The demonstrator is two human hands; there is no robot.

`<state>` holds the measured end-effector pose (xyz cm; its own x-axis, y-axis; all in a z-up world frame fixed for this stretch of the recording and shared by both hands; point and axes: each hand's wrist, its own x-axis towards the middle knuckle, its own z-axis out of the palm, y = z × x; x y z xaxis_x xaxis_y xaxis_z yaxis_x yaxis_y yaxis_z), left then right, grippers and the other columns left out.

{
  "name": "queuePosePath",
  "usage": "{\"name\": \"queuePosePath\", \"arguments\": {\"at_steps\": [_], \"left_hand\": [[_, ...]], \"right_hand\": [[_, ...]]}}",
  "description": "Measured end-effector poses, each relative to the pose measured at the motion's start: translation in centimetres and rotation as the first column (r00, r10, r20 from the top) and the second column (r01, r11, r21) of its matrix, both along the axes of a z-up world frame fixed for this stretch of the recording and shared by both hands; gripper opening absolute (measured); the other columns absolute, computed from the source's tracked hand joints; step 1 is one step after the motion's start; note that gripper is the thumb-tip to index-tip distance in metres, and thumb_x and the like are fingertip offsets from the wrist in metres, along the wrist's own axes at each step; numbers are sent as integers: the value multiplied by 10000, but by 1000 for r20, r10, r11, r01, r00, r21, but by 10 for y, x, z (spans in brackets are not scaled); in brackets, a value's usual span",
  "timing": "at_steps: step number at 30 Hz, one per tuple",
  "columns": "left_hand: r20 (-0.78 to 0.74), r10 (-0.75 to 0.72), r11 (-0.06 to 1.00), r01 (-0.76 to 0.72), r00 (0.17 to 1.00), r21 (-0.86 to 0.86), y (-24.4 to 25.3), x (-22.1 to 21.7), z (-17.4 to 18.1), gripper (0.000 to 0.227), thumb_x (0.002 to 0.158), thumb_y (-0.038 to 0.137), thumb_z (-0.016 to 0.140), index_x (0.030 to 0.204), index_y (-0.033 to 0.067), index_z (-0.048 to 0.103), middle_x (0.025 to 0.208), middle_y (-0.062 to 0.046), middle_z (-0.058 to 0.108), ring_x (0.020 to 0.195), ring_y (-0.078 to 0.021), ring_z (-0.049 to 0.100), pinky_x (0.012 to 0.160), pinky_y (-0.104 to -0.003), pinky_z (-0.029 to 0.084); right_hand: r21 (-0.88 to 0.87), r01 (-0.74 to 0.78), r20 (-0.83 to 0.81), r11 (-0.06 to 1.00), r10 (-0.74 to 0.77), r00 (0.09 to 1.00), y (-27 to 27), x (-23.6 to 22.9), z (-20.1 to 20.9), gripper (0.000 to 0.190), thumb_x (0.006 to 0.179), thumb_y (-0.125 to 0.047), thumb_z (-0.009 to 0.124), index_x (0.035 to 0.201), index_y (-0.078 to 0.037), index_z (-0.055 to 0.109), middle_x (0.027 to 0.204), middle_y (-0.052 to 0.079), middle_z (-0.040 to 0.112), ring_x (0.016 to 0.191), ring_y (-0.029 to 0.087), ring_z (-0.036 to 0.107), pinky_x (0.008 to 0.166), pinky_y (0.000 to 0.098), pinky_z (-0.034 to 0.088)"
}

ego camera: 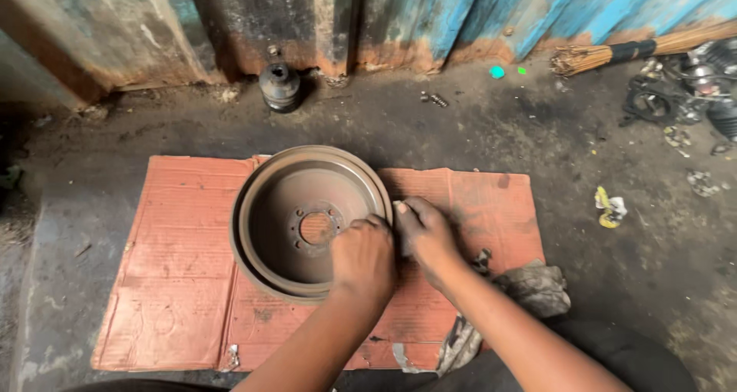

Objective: The person cleans a brake drum using a screwdriver to scrape surfaces and a cloth to wipe away debris while sitting on the floor.

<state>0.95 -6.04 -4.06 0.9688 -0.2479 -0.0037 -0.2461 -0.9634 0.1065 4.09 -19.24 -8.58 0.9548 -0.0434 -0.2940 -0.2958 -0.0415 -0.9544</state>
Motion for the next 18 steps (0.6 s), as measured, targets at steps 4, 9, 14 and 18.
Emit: {"name": "queuePosePath", "arguments": {"at_steps": [4, 9, 14, 18], "left_hand": [[-170, -89, 983, 58, 981, -174, 20, -6, 5, 325, 782, 193, 738, 1051, 34, 650, 940, -152, 727, 878, -266, 733, 737, -375, 592], [-188, -81, 996, 84, 979, 7, 21, -17, 12, 311, 775, 166, 743, 1046, 56, 637, 981, -135, 718, 921, -278, 721, 714, -419, 588], [-151, 54, 974, -85, 987, -208, 6, 3, -2, 371, 752, 191, 765, 1032, 5, 607, 950, -188, 703, 859, -321, 724, 714, -423, 589], [-143, -122, 968, 86, 982, -237, 26, -8, -7, 312, 723, 112, 723, 1009, 48, 616, 925, -170, 713, 875, -325, 725, 747, -419, 595]], "right_hand": [[-9, 4, 94, 1000, -3, 996, 11, 27, -1, 187, 1042, -246, 570, 1034, -93, 676, 686, -76, 565, 524, 43, 440, 449, 232, 364], [-86, -29, 77, 996, 35, 996, 8, 20, 10, 219, 1042, -254, 553, 997, -88, 689, 617, -45, 488, 484, 67, 397, 420, 249, 318], [-86, -21, 71, 996, 27, 997, 1, -6, -4, 234, 1046, -238, 552, 981, -52, 678, 641, -45, 538, 509, 63, 446, 442, 247, 380], [-201, -73, 591, 977, 180, 787, 10, 51, -3, 207, 1083, -202, 563, 1118, -37, 683, 908, -34, 670, 770, 59, 582, 651, 235, 490]]}}
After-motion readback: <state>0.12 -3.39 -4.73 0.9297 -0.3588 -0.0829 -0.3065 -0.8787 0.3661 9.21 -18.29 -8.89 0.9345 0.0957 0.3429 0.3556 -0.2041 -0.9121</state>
